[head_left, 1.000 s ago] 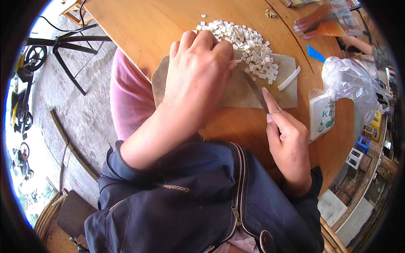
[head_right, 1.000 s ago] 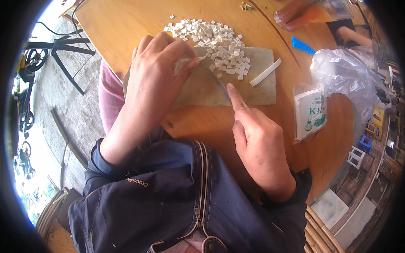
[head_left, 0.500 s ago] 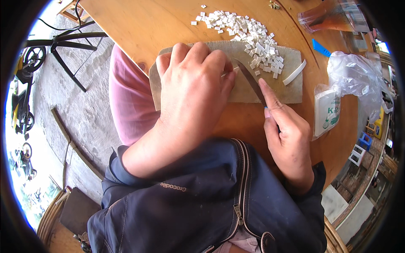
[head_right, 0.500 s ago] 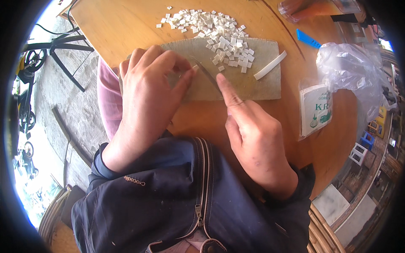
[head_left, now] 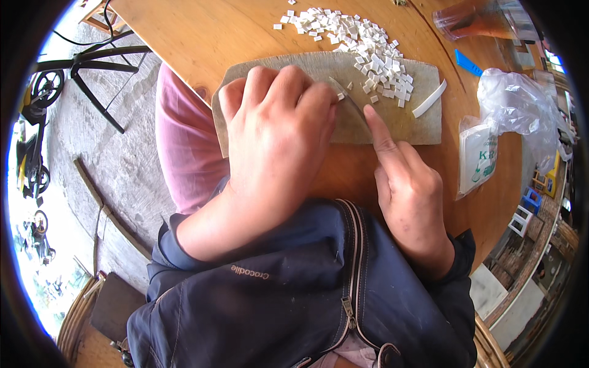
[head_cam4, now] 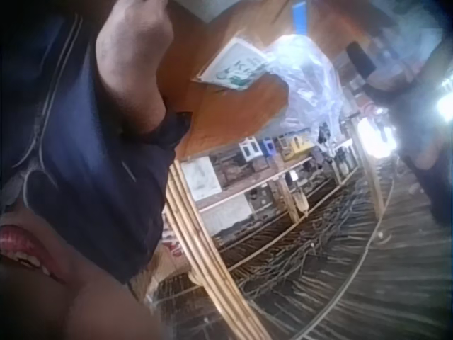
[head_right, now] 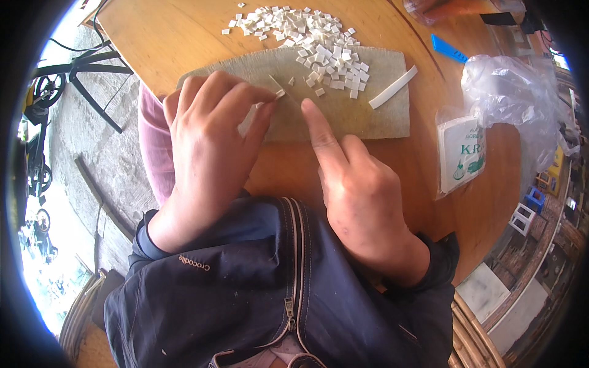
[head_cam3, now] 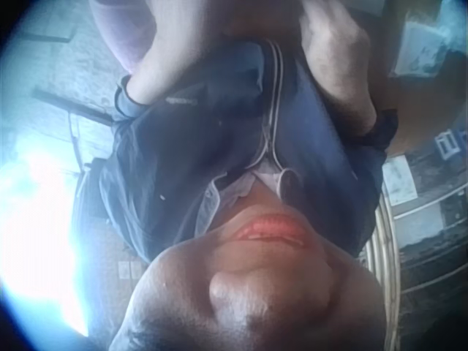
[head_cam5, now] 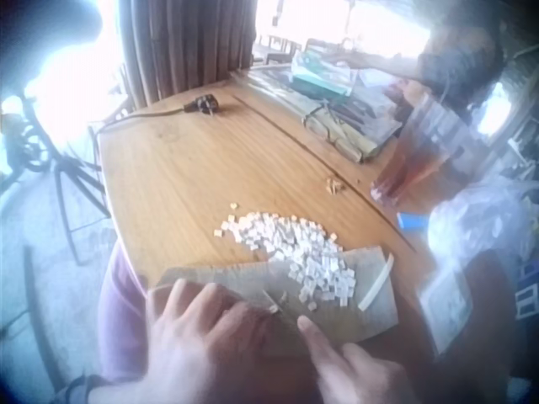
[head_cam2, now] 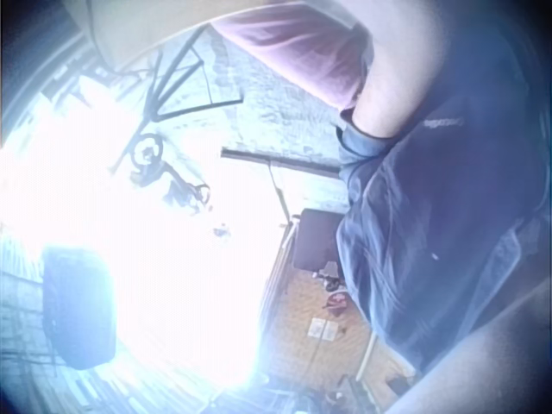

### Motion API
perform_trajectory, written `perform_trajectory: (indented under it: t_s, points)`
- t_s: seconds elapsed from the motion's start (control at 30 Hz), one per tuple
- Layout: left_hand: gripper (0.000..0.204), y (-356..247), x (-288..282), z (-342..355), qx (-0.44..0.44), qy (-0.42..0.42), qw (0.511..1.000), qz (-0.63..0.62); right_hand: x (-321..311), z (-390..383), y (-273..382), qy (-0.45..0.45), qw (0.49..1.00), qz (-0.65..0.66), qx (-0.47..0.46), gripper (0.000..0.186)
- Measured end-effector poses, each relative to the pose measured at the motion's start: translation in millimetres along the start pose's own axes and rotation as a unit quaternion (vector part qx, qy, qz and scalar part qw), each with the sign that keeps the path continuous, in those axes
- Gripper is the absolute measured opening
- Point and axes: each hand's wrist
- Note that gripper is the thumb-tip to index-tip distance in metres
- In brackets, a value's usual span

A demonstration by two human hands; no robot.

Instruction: The person uses a small knife to cut a white rectangular block into small cubes on a cutting board. They repeatedly slice the material, gather the cubes, and continue cutting additional pieces from a plastic bag.

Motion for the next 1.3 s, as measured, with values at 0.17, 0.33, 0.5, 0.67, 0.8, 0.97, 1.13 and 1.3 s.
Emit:
perform_trajectory:
  t_s: [0.17,0.33,0.5,0.67,0.8,0.97,1.13,1.3]
  points:
    - [0.011,6.1,1.1,-10.2,0.007,-0.039,0.999,-0.01,0.8,0.3,-14.8,-0.021,0.998,0.047,-0.033,0.074]
    - [0.011,7.4,9.3,-14.4,-0.003,-0.064,0.998,-0.016,-2.9,0.0,-11.6,-0.016,0.996,0.086,-0.019,0.076]
    - [0.012,7.2,10.8,-14.4,-0.01,-0.065,0.998,-0.02,-0.2,0.9,-12.9,-0.007,0.997,0.074,-0.021,0.076]
    - [0.011,7.7,8.5,-13.6,-0.012,-0.057,0.998,-0.025,-0.5,1.6,-11.6,0.003,0.997,0.069,-0.014,0.076]
    - [0.011,8.6,8.8,-15.4,-0.009,-0.064,0.998,-0.025,0.5,0.7,-2.0,-0.006,0.999,0.035,0.004,0.071]
    - [0.012,11.4,5.5,-16.0,-0.027,-0.048,0.998,-0.033,-5.1,1.5,-7.9,0.006,0.999,0.038,-0.017,0.075]
    - [0.013,12.1,8.7,-15.3,-0.027,-0.063,0.997,-0.048,-6.2,1.1,-11.2,0.003,0.997,0.077,-0.019,0.075]
    - [0.014,12.5,8.8,-14.9,-0.024,-0.061,0.997,-0.045,-3.0,0.3,-9.2,0.011,0.997,0.07,-0.015,0.074]
Point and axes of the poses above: each hand's wrist, its own z-axis towards the middle knuckle, its own x-axis out of the palm, y = z × x, and after that the axes turned 15 degrees about -y, right-handed
